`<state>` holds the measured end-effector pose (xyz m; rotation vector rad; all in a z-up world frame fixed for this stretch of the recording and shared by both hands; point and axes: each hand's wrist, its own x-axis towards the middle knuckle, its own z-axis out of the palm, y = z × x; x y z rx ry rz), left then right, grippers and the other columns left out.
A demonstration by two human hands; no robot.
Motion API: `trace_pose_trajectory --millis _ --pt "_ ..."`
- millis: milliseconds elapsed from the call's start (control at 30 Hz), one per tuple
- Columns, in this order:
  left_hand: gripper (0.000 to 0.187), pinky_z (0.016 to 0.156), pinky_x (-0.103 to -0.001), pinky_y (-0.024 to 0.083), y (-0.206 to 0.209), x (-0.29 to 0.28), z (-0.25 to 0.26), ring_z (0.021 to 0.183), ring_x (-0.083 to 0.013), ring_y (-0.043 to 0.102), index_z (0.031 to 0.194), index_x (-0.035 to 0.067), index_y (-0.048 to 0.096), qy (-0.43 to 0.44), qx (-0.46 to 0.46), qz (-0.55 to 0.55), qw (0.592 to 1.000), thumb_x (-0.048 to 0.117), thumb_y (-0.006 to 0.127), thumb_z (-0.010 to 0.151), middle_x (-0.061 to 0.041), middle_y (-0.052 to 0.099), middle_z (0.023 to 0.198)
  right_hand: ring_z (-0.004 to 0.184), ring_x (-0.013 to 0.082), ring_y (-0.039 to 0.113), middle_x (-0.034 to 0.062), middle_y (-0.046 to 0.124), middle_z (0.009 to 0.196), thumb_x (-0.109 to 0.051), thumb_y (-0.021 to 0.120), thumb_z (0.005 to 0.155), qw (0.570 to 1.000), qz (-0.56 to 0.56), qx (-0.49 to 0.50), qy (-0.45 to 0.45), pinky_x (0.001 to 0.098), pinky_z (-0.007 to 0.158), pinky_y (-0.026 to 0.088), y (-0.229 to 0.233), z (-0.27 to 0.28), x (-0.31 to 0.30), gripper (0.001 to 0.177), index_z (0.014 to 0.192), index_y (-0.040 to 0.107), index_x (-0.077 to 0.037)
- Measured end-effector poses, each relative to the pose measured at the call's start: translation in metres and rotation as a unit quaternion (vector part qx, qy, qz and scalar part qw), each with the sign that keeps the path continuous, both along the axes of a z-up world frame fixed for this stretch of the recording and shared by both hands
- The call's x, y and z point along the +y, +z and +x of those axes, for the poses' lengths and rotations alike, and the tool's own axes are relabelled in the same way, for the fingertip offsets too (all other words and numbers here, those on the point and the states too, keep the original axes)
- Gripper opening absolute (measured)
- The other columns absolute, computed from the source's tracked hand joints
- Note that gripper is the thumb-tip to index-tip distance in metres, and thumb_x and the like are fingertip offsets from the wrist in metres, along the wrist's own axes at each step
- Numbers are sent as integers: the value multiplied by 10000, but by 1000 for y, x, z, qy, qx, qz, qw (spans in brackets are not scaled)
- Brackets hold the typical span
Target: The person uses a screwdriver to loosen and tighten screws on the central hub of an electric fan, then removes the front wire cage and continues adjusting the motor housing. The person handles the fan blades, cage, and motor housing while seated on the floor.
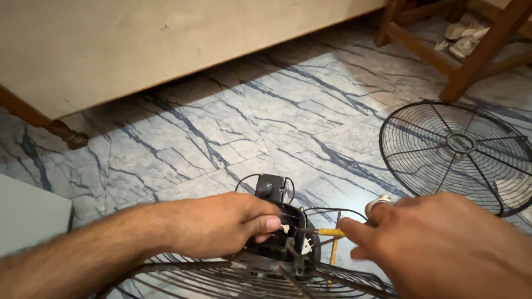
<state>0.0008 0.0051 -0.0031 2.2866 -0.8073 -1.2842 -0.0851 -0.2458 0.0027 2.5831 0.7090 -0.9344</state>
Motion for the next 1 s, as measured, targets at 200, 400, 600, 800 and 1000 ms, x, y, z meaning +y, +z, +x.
trace_pose_trajectory --millis 200,400,600,800,1000 --pt "367 710 -327 486 0 -1 0 733 -120 524 874 95 578 6 11 -5 1000 390 428 1033 13 564 744 920 164 720 16 689 991 -510 581 1052 926 315 39 -202 339 818 577 -29 -5 -24 407 1216 768 -188" --pt "371 690 -331 480 0 1 0 713 -123 511 877 91 586 2 5 -9 1000 392 431 1032 8 545 731 554 113 542 82 558 823 -526 675 944 769 175 236 -568 265 547 446 -12 2 -24 411 1243 639 -247" --pt "376 674 -333 469 1 2 0 697 -124 485 878 94 585 18 22 8 1000 396 423 1032 7 528 724 460 89 463 2 670 802 -450 613 1017 710 276 277 -585 251 434 377 -14 -3 -24 319 1186 656 -183" --pt "373 701 -308 481 2 0 0 718 -97 514 885 102 592 17 15 5 1000 400 421 1032 34 556 736 393 88 422 19 708 728 -446 607 1006 689 318 280 -588 235 375 329 -28 -10 -43 321 1113 605 -144" --pt "386 667 -341 460 4 -2 -1 689 -132 467 874 100 585 22 19 31 999 404 412 1037 6 483 706 404 76 414 29 616 677 -408 595 1027 676 322 295 -594 226 372 302 -32 -9 -42 288 1163 580 -155"
